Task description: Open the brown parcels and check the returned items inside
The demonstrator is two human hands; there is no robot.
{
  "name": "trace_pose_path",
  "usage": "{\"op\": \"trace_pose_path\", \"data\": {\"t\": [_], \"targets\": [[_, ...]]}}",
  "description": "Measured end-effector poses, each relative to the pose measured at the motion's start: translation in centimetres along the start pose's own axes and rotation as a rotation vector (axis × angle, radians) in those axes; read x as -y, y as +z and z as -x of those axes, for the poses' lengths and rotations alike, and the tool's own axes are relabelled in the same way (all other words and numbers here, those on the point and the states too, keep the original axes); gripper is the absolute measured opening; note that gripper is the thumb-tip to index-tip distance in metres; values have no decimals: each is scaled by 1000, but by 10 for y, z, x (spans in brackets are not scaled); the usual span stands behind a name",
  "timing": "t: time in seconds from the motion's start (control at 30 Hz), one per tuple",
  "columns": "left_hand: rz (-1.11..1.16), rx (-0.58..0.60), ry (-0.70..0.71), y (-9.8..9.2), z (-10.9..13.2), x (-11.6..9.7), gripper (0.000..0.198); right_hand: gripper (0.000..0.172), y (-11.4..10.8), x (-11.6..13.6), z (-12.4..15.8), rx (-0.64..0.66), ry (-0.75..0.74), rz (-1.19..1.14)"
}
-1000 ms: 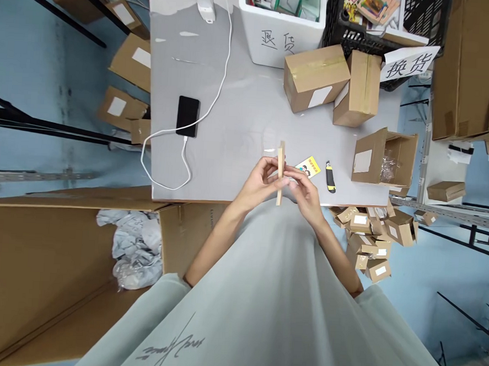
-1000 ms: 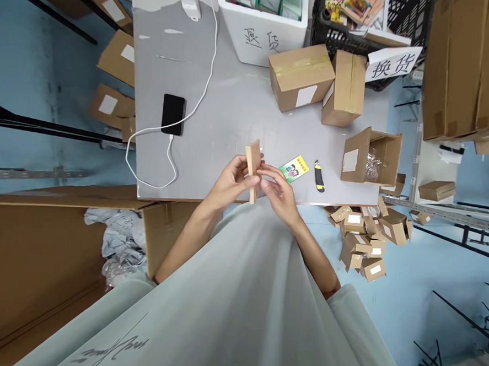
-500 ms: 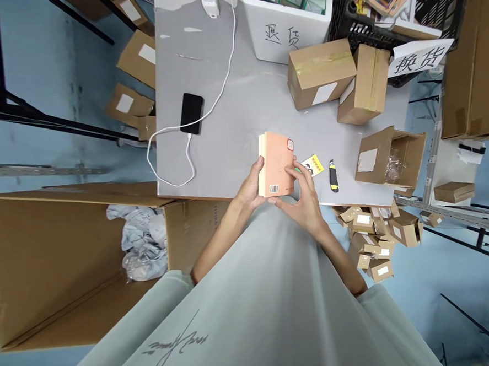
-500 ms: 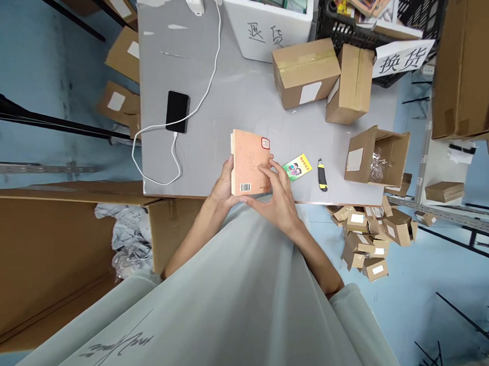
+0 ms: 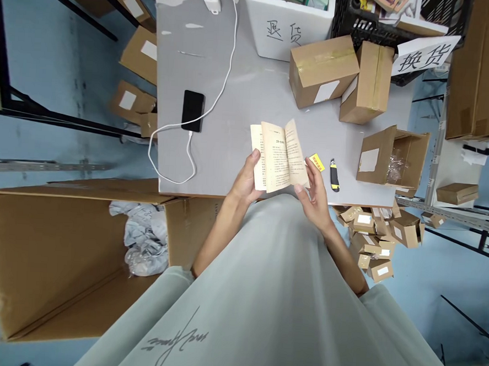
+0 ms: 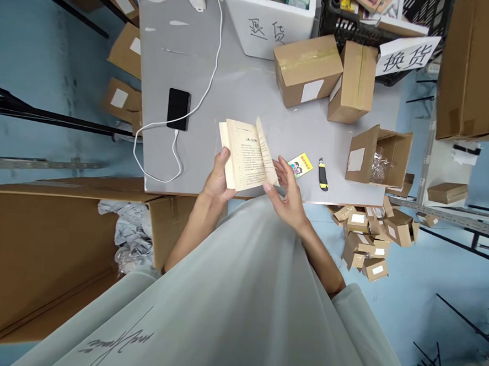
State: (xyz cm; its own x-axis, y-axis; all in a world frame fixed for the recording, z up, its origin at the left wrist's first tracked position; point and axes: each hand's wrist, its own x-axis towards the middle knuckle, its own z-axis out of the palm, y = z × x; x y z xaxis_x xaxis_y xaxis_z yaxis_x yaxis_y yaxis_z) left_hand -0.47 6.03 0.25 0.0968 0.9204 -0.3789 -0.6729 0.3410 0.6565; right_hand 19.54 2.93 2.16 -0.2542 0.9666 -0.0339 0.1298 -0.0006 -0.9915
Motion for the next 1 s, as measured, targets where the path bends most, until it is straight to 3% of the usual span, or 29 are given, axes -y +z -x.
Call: {"op": "trace_pose_path", "data": {"t": [0.33,0.6,0.67,0.8,1.0], "targets": [[-53,2,22,3,5,3,78,84,-1,-1,2,12,-3,56],[-194,-31,85,15,12,4,71,112,9,0,6,62,-6,110],[-223,-59,114,16,13,8,65,105,13,1,7,12,13,126],[-169,-111,101,15,14,12,59,72,10,0,8,-81,35,124],[-67,-98,16,8,16,14,71,73,-1,-5,10,-130,46,58]]}}
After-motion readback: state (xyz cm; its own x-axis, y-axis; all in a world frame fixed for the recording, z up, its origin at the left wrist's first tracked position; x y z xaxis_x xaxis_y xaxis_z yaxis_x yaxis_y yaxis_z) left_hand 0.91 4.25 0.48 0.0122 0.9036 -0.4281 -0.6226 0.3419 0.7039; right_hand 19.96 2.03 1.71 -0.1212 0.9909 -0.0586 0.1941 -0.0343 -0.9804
